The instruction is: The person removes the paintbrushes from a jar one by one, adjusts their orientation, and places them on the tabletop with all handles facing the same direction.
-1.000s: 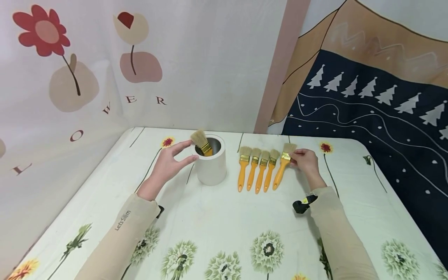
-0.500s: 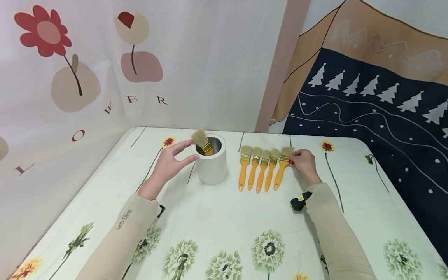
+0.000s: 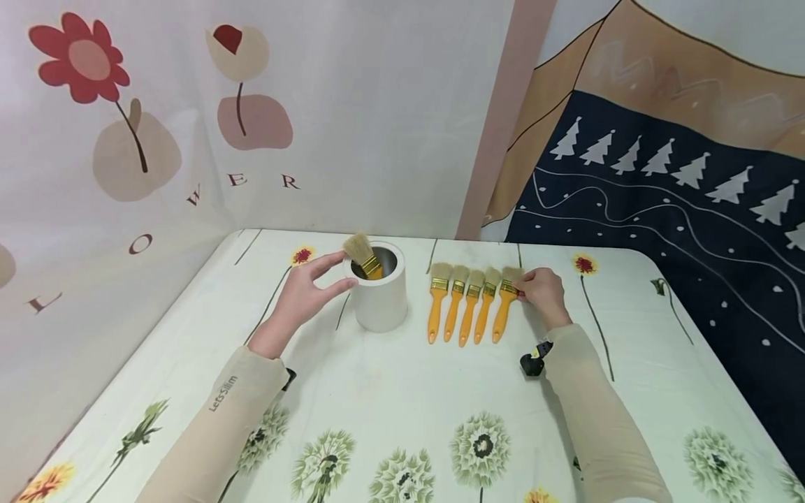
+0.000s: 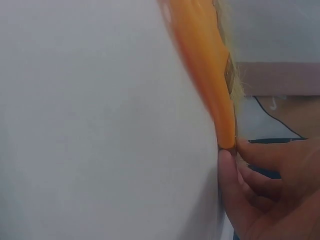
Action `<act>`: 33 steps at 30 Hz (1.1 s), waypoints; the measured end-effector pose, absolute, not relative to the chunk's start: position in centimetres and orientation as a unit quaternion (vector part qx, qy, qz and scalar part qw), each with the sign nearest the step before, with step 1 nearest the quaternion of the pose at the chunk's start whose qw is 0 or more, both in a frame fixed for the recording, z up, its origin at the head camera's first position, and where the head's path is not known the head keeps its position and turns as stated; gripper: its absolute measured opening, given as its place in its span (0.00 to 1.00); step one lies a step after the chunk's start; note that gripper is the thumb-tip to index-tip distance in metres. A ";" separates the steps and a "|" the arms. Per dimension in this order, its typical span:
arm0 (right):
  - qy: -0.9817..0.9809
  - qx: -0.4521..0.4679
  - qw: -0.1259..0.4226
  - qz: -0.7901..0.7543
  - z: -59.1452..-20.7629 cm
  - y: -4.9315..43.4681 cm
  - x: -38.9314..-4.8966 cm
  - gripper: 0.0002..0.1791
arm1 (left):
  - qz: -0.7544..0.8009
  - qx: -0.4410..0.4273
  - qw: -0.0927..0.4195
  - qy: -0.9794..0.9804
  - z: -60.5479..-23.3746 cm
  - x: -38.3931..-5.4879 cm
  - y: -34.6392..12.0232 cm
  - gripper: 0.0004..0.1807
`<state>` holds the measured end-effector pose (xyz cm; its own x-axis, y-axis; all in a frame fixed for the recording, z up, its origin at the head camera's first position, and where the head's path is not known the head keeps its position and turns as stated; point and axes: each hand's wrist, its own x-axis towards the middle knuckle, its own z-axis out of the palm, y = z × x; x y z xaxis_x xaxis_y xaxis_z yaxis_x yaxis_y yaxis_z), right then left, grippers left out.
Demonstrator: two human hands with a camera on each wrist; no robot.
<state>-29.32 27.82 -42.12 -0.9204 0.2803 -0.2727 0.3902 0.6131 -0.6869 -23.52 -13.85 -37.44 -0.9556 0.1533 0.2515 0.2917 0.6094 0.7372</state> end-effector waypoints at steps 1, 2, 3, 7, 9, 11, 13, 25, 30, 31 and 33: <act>0.895 0.186 0.067 -0.401 -42.2 27.9 -29.3 0.19 | -0.424 -0.125 0.081 -0.894 -37.4 -23.5 -13.9 0.36; 0.893 0.184 0.065 -0.405 -42.3 27.9 -29.3 0.19 | -0.423 -0.124 0.081 -0.894 -37.4 -23.5 -13.9 0.36; 0.892 0.182 0.062 -0.410 -42.3 28.0 -29.2 0.19 | -0.423 -0.125 0.080 -0.894 -37.4 -23.5 -13.8 0.36; 0.884 0.183 0.045 -0.427 -42.2 28.1 -29.1 0.22 | -0.425 -0.127 0.080 -0.893 -37.4 -23.6 -13.8 0.36; 0.888 0.182 0.025 -0.422 -42.0 27.9 -28.9 0.23 | -0.426 -0.128 0.080 -0.892 -37.4 -23.6 -13.7 0.36; 0.896 0.173 -0.002 -0.408 -41.6 27.5 -28.7 0.24 | -0.428 -0.125 0.080 -0.892 -37.4 -23.6 -13.8 0.36; 0.904 0.158 -0.031 -0.397 -41.3 26.9 -28.5 0.23 | -0.429 -0.123 0.079 -0.892 -37.5 -23.6 -13.8 0.36; 0.874 0.032 -0.058 -0.481 -37.4 21.1 -27.7 0.18 | -0.425 -0.132 0.091 -0.891 -37.7 -23.5 -14.0 0.35; 0.854 -0.021 -0.046 -0.517 -35.6 18.1 -27.3 0.18 | -0.424 -0.130 0.088 -0.892 -37.7 -23.5 -14.0 0.35; 0.850 -0.030 -0.042 -0.525 -35.3 17.5 -27.1 0.18 | -0.423 -0.130 0.086 -0.892 -37.7 -23.5 -14.0 0.36; 0.841 -0.046 -0.036 -0.538 -34.7 16.2 -26.9 0.18 | -0.424 -0.129 0.084 -0.893 -37.7 -23.5 -14.0 0.36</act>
<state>-26.95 16.24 -34.71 -0.9932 -0.0394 0.1097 -0.1162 0.4174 -0.9012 -23.52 -13.96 -37.69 -0.9529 0.1588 0.2583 0.3005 0.6081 0.7348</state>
